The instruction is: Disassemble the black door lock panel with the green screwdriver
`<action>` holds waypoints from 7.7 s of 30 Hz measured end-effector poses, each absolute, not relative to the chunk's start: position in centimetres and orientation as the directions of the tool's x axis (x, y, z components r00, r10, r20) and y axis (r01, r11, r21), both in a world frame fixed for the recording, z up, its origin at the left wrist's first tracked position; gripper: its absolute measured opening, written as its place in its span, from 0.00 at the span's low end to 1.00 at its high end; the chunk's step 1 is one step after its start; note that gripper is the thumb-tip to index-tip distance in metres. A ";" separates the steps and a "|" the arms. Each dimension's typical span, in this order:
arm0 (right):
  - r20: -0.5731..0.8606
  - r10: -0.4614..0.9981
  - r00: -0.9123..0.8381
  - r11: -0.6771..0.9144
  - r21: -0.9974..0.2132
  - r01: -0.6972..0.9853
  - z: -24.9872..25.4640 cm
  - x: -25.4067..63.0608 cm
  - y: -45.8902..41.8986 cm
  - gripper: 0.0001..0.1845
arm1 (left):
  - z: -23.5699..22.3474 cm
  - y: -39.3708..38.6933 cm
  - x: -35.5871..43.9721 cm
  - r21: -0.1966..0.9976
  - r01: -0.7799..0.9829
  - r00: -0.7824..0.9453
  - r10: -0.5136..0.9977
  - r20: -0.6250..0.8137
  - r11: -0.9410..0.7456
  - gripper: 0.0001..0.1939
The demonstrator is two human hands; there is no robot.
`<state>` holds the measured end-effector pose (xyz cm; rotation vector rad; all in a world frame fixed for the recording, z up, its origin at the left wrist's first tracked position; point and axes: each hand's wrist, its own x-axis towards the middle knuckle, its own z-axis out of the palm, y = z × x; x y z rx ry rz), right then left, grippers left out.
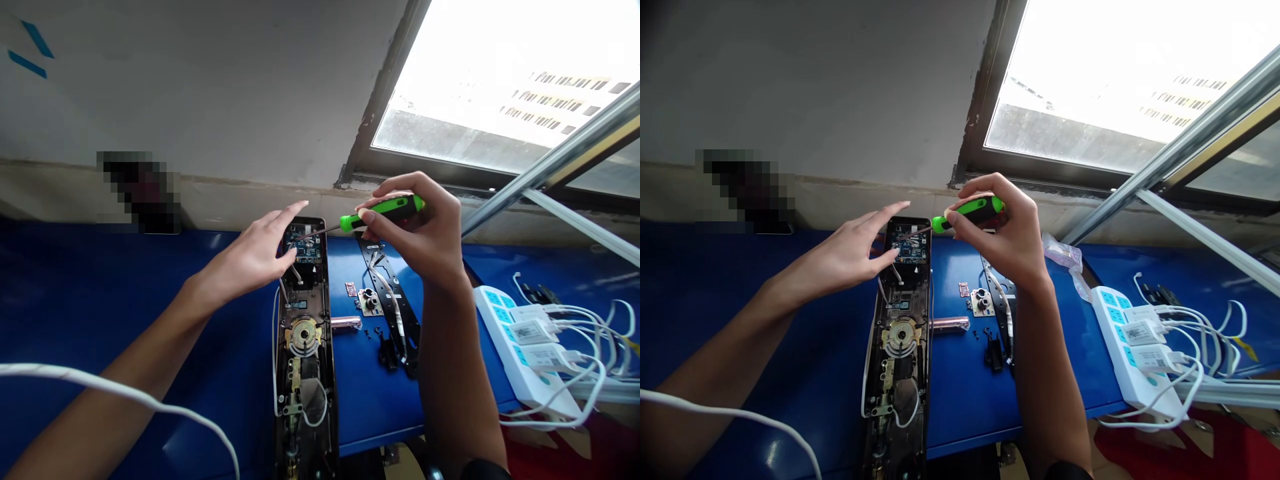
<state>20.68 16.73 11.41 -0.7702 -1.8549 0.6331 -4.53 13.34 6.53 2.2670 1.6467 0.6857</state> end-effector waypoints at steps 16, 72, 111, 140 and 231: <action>0.699 0.613 -0.368 0.789 -0.518 0.329 11.9 20.7 15.6 0.11 | 5.9 14.0 -4.3 0.508 0.791 0.278 0.940 0.199 -0.341 0.40; 0.898 0.352 -0.265 0.883 -0.224 0.413 11.2 17.8 14.3 0.16 | 5.5 13.8 -4.2 0.561 0.689 0.465 0.873 0.143 -0.459 0.45; 0.831 0.459 -0.314 0.842 -0.294 0.453 12.2 18.9 12.6 0.19 | 6.5 12.1 -3.9 0.501 0.772 0.409 0.909 0.079 -0.391 0.42; 0.808 0.424 -0.409 0.887 -0.280 0.366 12.5 19.4 13.1 0.34 | 6.8 12.4 -5.0 0.476 0.776 0.420 0.902 0.100 -0.414 0.39; 0.812 0.522 -0.259 0.827 -0.409 0.385 13.7 20.1 12.1 0.23 | 6.1 13.0 -3.7 0.307 0.626 0.551 0.685 0.477 -0.717 0.11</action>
